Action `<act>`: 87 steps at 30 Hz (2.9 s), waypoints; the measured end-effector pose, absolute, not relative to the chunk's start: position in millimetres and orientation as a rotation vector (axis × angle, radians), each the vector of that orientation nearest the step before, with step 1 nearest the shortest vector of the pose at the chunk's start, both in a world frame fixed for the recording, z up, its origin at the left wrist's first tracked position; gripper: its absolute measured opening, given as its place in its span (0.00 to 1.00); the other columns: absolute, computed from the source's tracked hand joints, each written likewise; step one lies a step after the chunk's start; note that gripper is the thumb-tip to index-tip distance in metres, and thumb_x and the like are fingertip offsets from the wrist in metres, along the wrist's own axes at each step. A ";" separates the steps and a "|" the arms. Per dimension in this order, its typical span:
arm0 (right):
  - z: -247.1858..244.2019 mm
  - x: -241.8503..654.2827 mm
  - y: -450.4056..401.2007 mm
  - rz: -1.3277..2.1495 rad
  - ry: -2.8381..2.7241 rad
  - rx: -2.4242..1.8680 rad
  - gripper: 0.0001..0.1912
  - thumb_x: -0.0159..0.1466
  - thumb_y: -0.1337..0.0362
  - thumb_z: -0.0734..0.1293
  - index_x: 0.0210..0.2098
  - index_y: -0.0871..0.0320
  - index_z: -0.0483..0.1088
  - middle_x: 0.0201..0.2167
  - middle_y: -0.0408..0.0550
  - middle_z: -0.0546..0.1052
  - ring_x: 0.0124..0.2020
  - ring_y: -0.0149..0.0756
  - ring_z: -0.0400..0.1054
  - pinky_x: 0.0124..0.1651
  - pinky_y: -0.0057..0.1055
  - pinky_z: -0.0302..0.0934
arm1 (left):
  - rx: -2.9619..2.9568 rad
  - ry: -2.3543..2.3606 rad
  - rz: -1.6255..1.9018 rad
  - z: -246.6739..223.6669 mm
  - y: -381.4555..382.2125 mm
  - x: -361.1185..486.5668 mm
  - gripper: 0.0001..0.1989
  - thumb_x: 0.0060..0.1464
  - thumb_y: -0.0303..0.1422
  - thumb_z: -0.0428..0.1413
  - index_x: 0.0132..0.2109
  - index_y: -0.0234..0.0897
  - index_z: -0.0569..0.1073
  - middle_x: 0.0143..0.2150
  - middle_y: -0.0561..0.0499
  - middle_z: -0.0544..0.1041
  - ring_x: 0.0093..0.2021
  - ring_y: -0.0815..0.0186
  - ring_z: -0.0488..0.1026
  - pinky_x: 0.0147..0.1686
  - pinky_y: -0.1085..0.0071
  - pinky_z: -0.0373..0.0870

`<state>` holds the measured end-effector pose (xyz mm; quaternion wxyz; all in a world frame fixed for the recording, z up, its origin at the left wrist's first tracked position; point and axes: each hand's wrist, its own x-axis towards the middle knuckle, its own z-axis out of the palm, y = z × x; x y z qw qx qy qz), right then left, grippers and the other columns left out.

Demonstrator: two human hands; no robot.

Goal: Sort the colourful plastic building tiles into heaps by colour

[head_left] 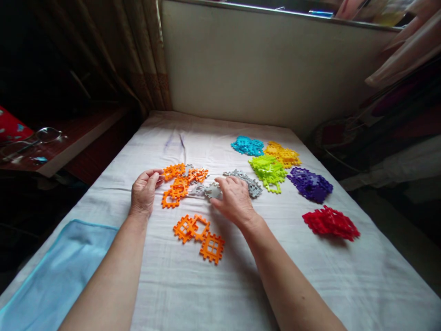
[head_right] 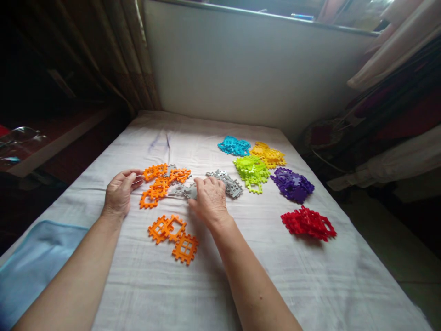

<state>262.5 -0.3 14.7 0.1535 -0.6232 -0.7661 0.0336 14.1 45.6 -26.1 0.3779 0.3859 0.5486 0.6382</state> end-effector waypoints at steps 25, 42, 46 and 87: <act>8.6 314.3 20.3 -0.100 -1.849 -1.828 0.11 0.62 0.58 0.67 0.42 0.54 0.77 0.44 0.53 0.79 0.49 0.48 0.67 0.50 0.42 0.57 | 0.979 1.431 1.619 -23.5 44.7 15.4 0.15 0.40 0.41 0.61 0.34 0.37 0.75 0.35 0.50 0.79 0.32 0.69 0.75 0.39 0.70 0.73; 1.6 239.4 -3.5 0.219 -2.277 -1.960 0.12 0.67 0.58 0.62 0.44 0.54 0.74 0.42 0.51 0.78 0.42 0.40 0.73 0.39 0.31 0.63 | 0.974 1.406 1.630 -24.7 45.1 15.0 0.16 0.39 0.41 0.62 0.34 0.36 0.76 0.35 0.50 0.79 0.33 0.68 0.75 0.38 0.70 0.73; 0.5 238.7 -3.1 0.244 -2.265 -2.005 0.13 0.68 0.58 0.61 0.43 0.54 0.74 0.43 0.50 0.78 0.42 0.39 0.74 0.39 0.30 0.62 | 0.980 1.410 1.626 -24.9 45.3 15.2 0.16 0.39 0.41 0.62 0.35 0.36 0.76 0.35 0.50 0.79 0.33 0.68 0.75 0.39 0.69 0.73; 16.9 234.6 31.0 0.226 -2.173 -1.590 0.17 0.66 0.58 0.64 0.52 0.53 0.74 0.52 0.51 0.76 0.53 0.41 0.68 0.55 0.34 0.60 | 0.932 1.389 1.631 -21.8 43.8 15.7 0.17 0.37 0.42 0.62 0.34 0.36 0.76 0.35 0.50 0.79 0.33 0.68 0.75 0.40 0.68 0.73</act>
